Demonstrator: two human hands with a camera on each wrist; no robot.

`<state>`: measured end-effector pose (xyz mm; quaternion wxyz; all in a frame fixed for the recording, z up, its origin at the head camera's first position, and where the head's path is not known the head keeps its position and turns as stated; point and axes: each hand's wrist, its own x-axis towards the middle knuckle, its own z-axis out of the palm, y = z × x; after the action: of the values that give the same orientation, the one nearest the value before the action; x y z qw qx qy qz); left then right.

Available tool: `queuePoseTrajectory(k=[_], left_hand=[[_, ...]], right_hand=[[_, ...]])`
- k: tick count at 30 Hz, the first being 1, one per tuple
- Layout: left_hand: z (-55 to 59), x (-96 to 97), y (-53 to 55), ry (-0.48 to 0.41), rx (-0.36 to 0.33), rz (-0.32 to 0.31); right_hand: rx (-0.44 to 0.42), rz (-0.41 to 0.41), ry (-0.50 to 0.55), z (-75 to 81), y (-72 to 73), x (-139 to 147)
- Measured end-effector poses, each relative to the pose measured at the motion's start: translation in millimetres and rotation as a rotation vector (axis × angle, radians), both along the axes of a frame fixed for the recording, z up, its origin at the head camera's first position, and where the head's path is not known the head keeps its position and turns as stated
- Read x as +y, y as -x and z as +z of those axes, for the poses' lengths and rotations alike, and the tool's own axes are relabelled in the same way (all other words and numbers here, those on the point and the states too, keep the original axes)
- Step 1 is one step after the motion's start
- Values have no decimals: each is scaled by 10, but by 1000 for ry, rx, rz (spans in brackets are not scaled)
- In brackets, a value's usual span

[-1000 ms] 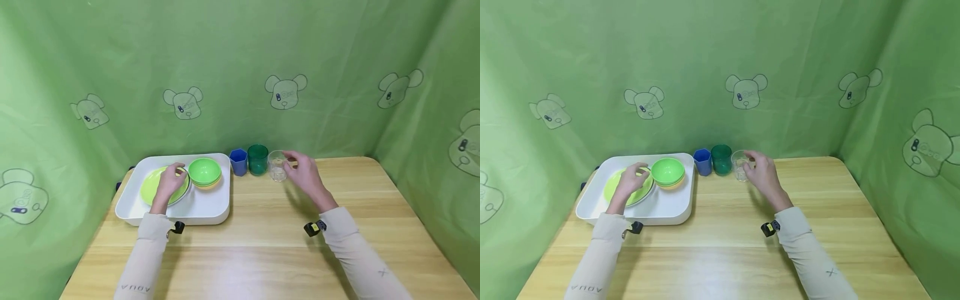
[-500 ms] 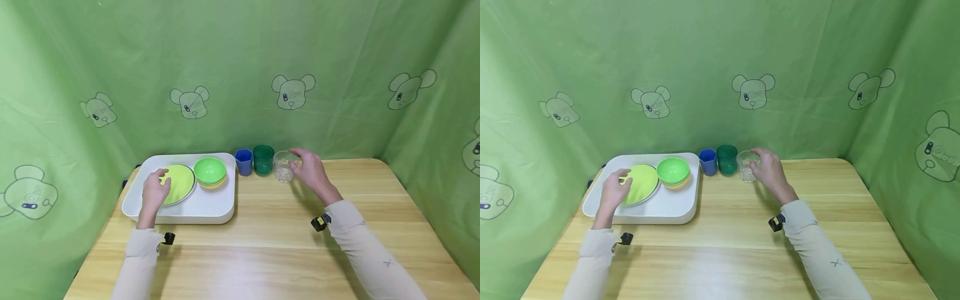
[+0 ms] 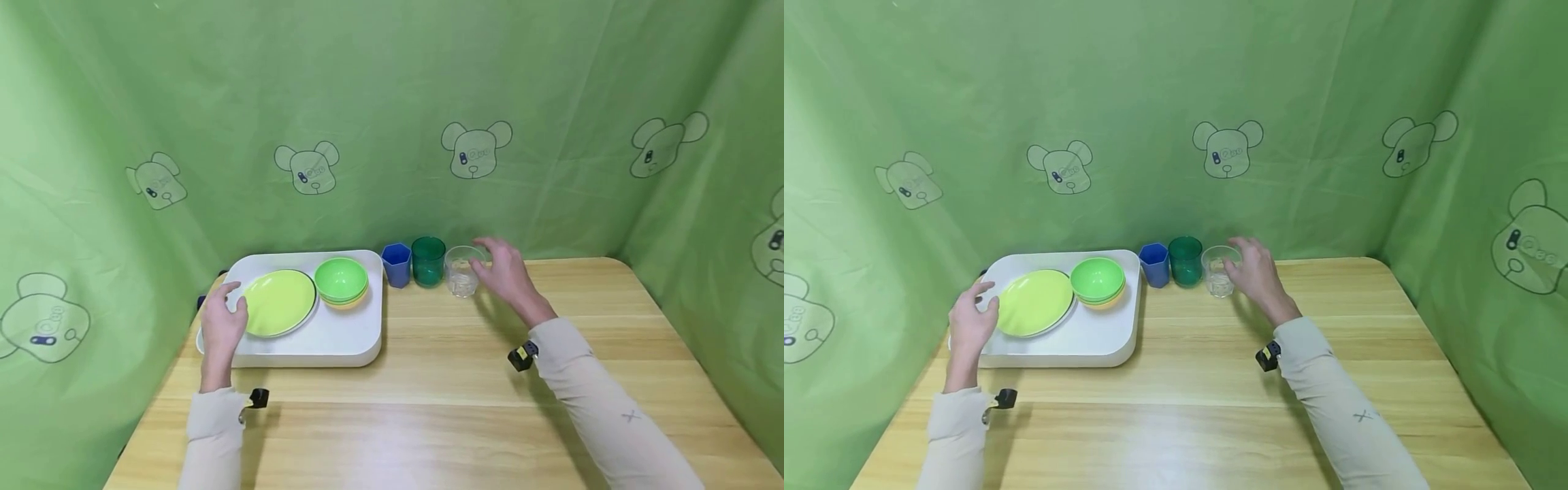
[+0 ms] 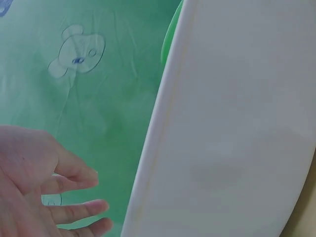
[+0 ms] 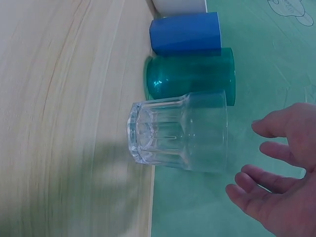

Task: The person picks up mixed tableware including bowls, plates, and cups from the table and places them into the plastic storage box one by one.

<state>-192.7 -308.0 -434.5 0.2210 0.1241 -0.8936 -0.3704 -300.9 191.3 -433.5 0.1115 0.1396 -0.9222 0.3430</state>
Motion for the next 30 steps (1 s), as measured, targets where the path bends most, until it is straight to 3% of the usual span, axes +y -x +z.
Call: queuePoseTrajectory(k=[6,11,18,24,30], left_hand=[[-51,-139,-149,-103,5,86],[-77,-204,-216,-108,-5,113],[-55,-218,-178,-27,20,121],[-79,-240,-130,13,-45,120],[-73,-294,-119,-8,-97,146]], right_hand=[[-38,28,-5,-16,74,-76],[-71,16,-15,-27,98,-103],[-120,-3,-11,-37,103,-55],[-170,-26,-6,-26,105,-8],[-235,-53,-3,-23,121,-1]])
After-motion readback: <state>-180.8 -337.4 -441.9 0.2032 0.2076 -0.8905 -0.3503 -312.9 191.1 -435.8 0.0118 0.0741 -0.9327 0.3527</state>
